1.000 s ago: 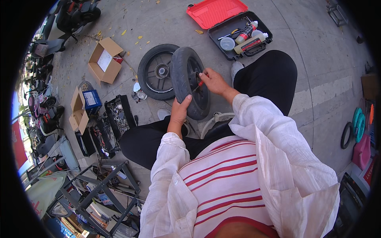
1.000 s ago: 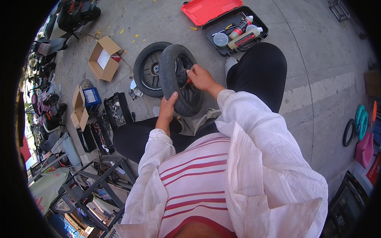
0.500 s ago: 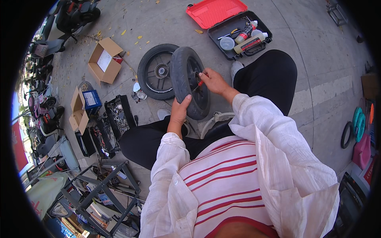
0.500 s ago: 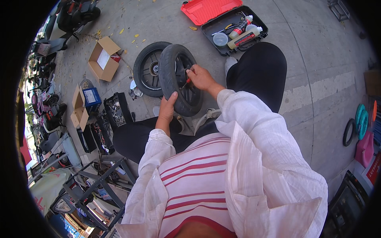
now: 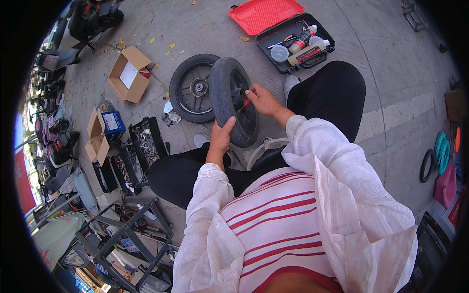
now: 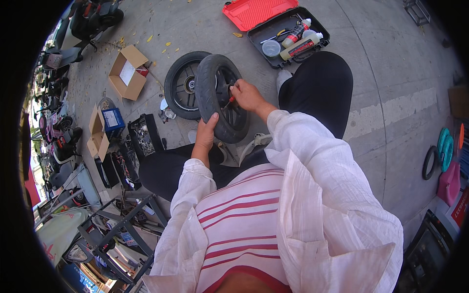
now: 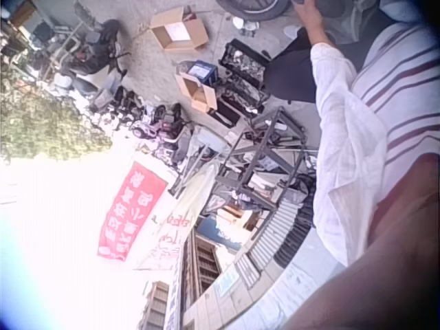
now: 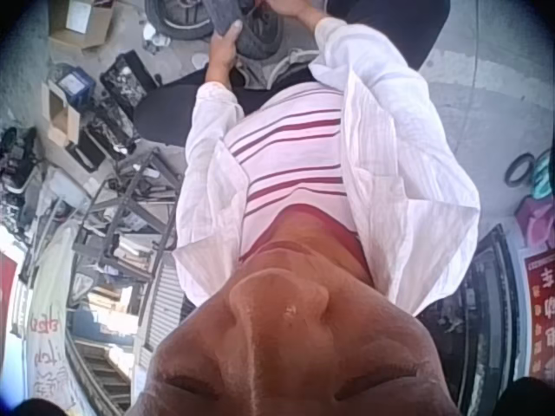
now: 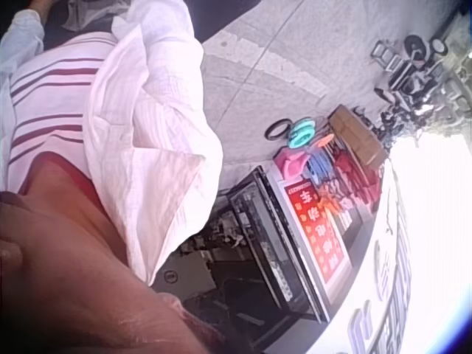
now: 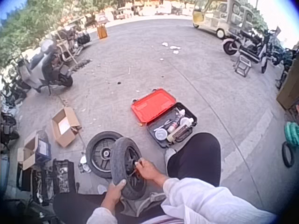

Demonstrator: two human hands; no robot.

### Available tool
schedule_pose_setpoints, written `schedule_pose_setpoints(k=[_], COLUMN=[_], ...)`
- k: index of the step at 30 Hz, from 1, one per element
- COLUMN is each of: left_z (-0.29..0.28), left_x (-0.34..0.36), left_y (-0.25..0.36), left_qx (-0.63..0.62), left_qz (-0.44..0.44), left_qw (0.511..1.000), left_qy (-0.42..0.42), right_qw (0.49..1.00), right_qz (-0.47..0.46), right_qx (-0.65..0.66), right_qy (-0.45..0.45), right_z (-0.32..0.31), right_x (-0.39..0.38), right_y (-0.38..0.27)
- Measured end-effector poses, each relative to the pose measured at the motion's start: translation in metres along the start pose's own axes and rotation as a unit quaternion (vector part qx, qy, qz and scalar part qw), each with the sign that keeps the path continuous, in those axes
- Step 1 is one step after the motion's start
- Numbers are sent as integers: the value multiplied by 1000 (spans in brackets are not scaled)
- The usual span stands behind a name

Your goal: The person opens a red toolbox and retrieves a screwdriver. They then use the screwdriver to work on the valve stem of a scooter tire, repeating the action on a second tire.

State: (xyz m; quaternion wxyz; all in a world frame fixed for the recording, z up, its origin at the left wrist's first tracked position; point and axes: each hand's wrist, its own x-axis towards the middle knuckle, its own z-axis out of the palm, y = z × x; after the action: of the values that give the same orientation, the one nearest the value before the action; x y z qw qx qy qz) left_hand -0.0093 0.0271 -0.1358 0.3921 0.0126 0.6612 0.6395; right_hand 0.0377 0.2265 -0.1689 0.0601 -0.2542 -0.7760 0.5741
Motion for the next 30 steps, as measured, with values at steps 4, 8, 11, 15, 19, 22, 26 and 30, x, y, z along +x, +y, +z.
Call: schedule_pose_setpoints(k=[4, 8, 11, 15, 19, 22, 26, 30], left_z=[0, -1, -1, 2, 2, 2, 0, 0], left_x=[-1, 0, 0, -2, -2, -1, -1, -1], left_y=[0, -1, -1, 2, 2, 2, 0, 0], left_qx=[2, 1, -1, -3, 1, 0, 2, -3], left_qz=[-2, -5, -8, -6, -4, 0, -7, -4], left_qw=[1000, 1000, 1000, 1000, 1000, 1000, 1000, 1000], left_qy=[0, -1, -3, 2, 7, 6, 8, 6], right_qw=[999, 998, 1000, 1000, 999, 999, 1000, 1000], right_qz=[4, 6, 1, -1, -16, -12, -15, -19], right_qx=[42, 51, 25, -4, 31, 42, 23, 7], right_qy=[-23, -29, -18, -7, -18, -17, -10, -9], right_z=[0, 0, 0, -1, 1, 2, 0, 0], right_x=[-1, -2, -2, -2, -2, 0, -3, -2], right_y=[1, 0, 0, -1, 3, 4, 0, 0])
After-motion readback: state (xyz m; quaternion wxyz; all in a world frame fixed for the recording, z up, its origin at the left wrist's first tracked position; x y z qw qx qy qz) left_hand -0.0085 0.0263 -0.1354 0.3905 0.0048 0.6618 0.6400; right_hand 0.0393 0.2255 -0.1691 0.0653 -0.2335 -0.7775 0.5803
